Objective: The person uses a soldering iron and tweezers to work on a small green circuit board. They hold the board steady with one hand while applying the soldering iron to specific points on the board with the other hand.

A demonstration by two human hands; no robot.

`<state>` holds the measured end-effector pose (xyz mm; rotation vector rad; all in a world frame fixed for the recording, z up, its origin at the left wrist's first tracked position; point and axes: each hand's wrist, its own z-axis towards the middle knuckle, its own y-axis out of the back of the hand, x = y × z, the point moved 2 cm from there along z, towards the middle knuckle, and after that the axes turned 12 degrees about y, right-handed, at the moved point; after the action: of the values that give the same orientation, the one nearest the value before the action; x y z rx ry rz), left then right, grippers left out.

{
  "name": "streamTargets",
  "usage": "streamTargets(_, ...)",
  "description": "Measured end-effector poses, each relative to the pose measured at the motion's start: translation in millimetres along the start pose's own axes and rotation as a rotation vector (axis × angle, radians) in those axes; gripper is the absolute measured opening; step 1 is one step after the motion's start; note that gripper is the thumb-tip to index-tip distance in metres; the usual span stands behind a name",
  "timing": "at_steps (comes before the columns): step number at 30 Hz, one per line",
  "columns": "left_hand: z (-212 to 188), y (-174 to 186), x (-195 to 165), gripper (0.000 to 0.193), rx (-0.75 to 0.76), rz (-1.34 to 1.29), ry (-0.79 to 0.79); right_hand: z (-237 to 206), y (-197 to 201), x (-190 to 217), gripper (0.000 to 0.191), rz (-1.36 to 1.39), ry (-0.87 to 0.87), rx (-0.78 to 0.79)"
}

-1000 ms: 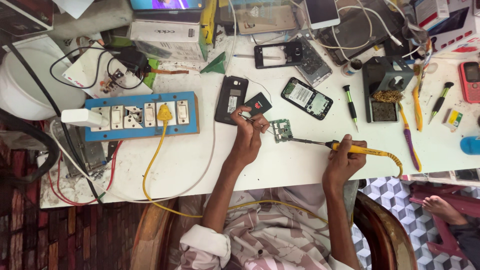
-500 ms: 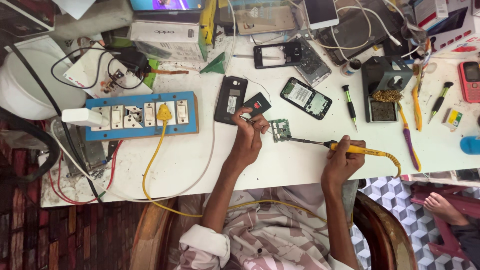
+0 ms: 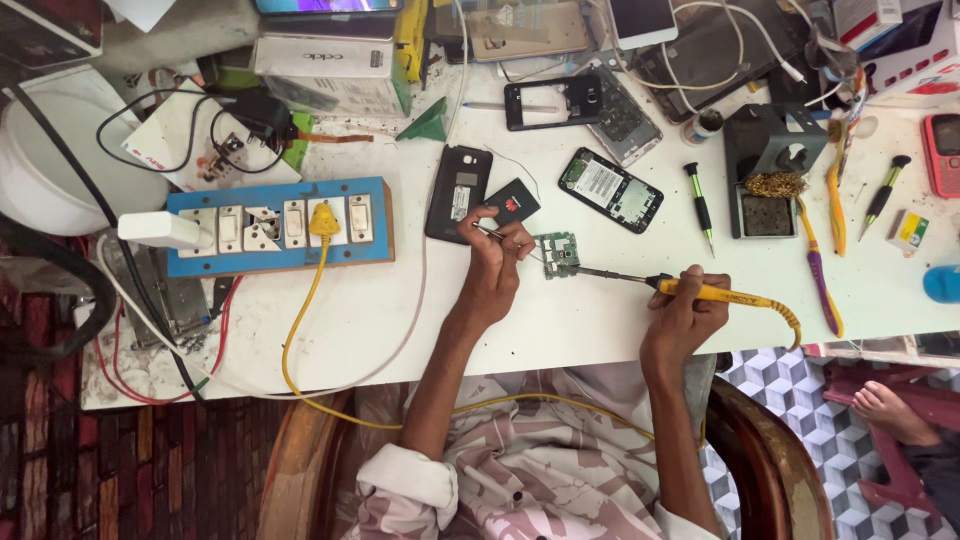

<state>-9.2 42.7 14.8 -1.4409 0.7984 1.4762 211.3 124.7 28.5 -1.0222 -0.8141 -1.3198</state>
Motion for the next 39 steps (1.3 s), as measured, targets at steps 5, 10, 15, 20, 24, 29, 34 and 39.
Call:
streamTargets(5,2.5,0.6,0.3,0.029,0.004,-0.055,0.014,-1.3,-1.6,2.0,0.023,-0.055,-0.002,0.020)
streamTargets(10,1.3,0.0,0.8,0.033,-0.015,-0.037,0.020,-1.9,-1.4,2.8,0.023,-0.063,0.017,0.007)
streamTargets(15,1.0,3.0,1.0,0.031,-0.036,0.005,-0.027,-2.8,0.6,-1.8,0.023,-0.082,0.015,0.008)
streamTargets(20,0.0,3.2,3.3,0.024,-0.013,0.054,-0.008,-4.0,2.2,-3.9,0.022,-0.086,0.011,0.010)
streamTargets(24,-0.9,2.5,3.2,0.021,-0.002,0.041,-0.053,-4.0,0.8,-4.4,0.024,-0.136,0.028,0.021)
streamTargets(29,-0.6,3.6,4.1,0.021,0.002,0.006,-0.045,-2.8,-1.1,-3.1,0.022,-0.145,0.018,-0.002)
streamTargets(34,-2.3,2.8,3.6,0.020,-0.009,0.028,-0.037,-2.8,-1.9,2.0,0.025,-0.168,0.031,0.023)
streamTargets(39,-4.6,0.7,1.7,0.022,-0.004,0.038,-0.064,-2.2,-3.6,3.2,0.025,-0.138,0.022,0.031)
